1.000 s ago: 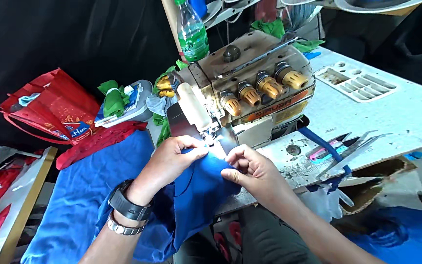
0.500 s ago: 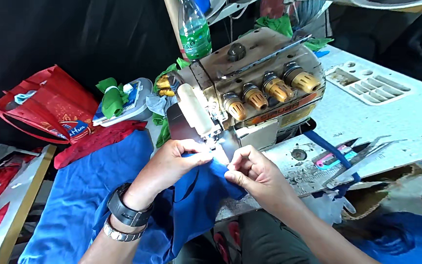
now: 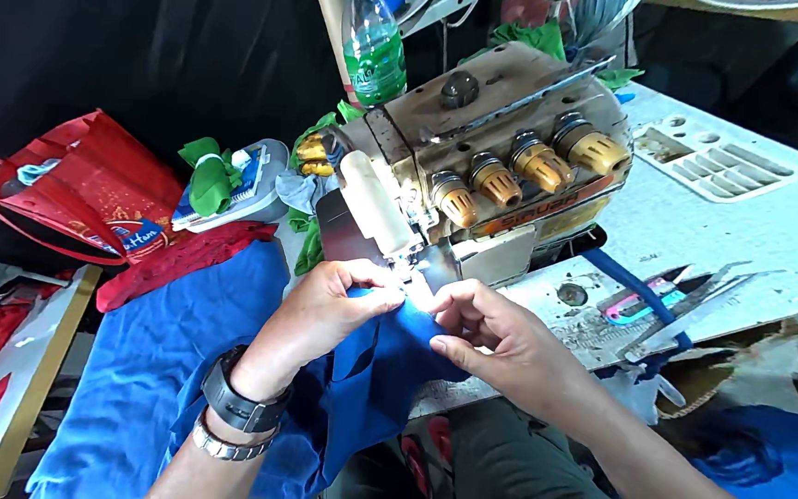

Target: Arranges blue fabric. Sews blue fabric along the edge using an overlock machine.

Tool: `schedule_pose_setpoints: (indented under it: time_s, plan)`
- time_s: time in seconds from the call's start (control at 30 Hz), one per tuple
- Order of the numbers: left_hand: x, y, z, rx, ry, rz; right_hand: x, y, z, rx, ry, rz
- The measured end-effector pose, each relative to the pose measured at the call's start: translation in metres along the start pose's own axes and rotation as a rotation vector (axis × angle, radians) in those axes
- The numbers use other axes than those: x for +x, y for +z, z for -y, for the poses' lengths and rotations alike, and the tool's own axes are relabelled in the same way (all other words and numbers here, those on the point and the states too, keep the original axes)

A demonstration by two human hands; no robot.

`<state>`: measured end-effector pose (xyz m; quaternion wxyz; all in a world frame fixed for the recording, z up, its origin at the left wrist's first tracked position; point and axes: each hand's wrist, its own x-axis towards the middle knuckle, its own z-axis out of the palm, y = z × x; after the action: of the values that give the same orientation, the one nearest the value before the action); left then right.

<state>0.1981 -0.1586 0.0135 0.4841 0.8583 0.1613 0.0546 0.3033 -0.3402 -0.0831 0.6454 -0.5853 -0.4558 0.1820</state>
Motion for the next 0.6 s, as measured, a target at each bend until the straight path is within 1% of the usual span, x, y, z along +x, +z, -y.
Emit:
schedule_pose_setpoints:
  time_s: [0.07, 0.17, 0.23, 0.3, 0.4, 0.47, 0.53, 0.6]
  plan:
    - [-0.001, 0.000, -0.001, -0.022, -0.014, 0.002, -0.001, 0.000, -0.001, 0.014, -0.003, 0.007]
    - [-0.002, -0.001, 0.000, -0.040, -0.017, 0.005, -0.001, 0.000, -0.001, -0.034, -0.047, 0.005]
    - [-0.002, -0.001, -0.001, -0.031, -0.020, -0.001, -0.001, -0.002, 0.001, -0.104, -0.087, 0.011]
    - [-0.001, 0.003, 0.000, 0.036, 0.034, -0.031, 0.000, -0.003, 0.003, -0.244, -0.119, 0.001]
    - [0.002, 0.016, 0.008, 0.291, 0.236, -0.178, 0.004, -0.003, 0.006, -0.510, -0.113, -0.005]
    - [0.003, 0.025, 0.019, 0.427, 0.333, -0.297, 0.007, 0.001, 0.006, -0.619, -0.125, -0.004]
    - [0.006, 0.030, 0.030, 0.501, 0.400, -0.398, 0.008, 0.003, 0.008, -0.677, -0.101, 0.017]
    - [0.004, 0.035, 0.040, 0.547, 0.411, -0.485, 0.009, 0.003, 0.011, -0.655, -0.020, 0.048]
